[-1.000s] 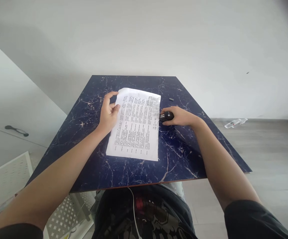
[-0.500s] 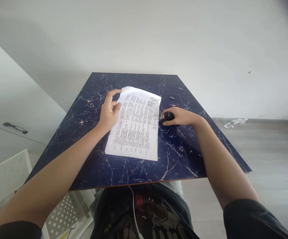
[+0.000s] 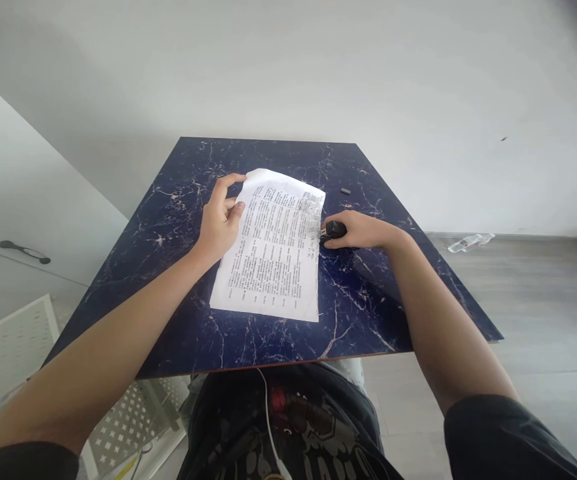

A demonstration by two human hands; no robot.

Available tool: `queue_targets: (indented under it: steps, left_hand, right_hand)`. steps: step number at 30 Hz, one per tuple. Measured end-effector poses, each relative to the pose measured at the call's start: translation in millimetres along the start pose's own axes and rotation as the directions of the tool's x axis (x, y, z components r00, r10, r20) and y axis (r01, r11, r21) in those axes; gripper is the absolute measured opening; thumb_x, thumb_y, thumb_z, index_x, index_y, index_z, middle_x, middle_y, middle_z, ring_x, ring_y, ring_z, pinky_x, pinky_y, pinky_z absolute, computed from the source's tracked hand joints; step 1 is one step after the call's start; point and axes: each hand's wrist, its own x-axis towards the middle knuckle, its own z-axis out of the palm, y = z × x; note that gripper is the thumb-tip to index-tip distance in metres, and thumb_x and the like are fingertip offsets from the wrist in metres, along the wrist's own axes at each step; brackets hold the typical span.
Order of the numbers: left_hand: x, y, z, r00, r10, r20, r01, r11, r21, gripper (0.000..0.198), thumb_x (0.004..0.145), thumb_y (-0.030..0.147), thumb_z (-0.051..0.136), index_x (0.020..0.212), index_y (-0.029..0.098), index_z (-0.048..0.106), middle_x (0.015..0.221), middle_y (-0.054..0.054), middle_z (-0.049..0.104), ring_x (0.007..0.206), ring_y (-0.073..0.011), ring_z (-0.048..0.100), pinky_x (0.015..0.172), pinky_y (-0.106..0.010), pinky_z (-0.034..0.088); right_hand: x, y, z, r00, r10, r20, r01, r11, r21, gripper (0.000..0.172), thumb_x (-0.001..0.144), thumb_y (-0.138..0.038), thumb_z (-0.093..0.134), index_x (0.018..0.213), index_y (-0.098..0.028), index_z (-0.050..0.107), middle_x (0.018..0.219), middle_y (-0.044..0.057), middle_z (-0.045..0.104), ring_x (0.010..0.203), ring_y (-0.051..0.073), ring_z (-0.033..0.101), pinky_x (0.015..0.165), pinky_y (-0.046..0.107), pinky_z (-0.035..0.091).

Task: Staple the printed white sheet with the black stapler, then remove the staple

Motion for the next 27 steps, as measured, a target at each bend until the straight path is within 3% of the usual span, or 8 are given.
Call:
queue_targets:
  steps: [5,15,22,27]
  left_hand:
    - [-0.8,-0.4,2.9,1.000,-0.005,-0.015,0.005,1.000,-0.020,0.054,0.091,0.022,0.067,0.140,0.033,0.046,0.122,-0.007,0.071,0.099,-0.0292,0.073,0.060,-0.031,0.061]
    - [-2.8,0.0,-2.9,0.996,-0.084,0.040,0.086,0.995,-0.047,0.053,0.089,0.025,0.071,0.137,0.031,0.050,0.120,-0.008,0.072,0.100,-0.0301,0.074,0.060,-0.030,0.060]
    - [-2.8,0.5,0.0,1.000,-0.012,0.005,0.012,1.000,-0.013,0.053,0.089,0.025,0.070,0.138,0.032,0.049,0.124,-0.008,0.071,0.100,-0.0302,0.074,0.059,-0.031,0.061]
    - [-2.0,-1.3,-1.3,0.999,-0.045,0.019,0.045,0.999,-0.011,0.051,0.089,0.023,0.070,0.136,0.030,0.052,0.121,-0.008,0.072,0.098,-0.0290,0.074,0.060,-0.030,0.060]
  right_hand:
    - [2.3,0.1,1.3,0.999,0.032,-0.036,-0.033,0.999,-0.018,0.024,0.080,-0.046,0.072,0.087,-0.024,0.067,0.090,0.007,0.073,0.074,0.024,0.064,0.070,0.044,0.050]
    - [5.8,-0.2,3.0,0.997,0.047,-0.063,-0.048,0.999,-0.014,0.035,0.075,-0.043,0.076,0.104,-0.023,0.074,0.111,0.009,0.075,0.094,0.031,0.069,0.081,0.048,0.055]
    - [8.3,2.8,3.7,0.996,0.063,-0.059,-0.064,0.998,-0.016,0.036,0.075,-0.044,0.076,0.105,-0.024,0.074,0.109,0.009,0.075,0.091,0.030,0.070,0.079,0.049,0.056]
    - [8.5,3.3,4.1,0.996,0.067,-0.056,-0.068,0.998,-0.012,0.038,0.073,-0.045,0.077,0.105,-0.024,0.075,0.108,0.009,0.075,0.091,0.031,0.069,0.077,0.049,0.056]
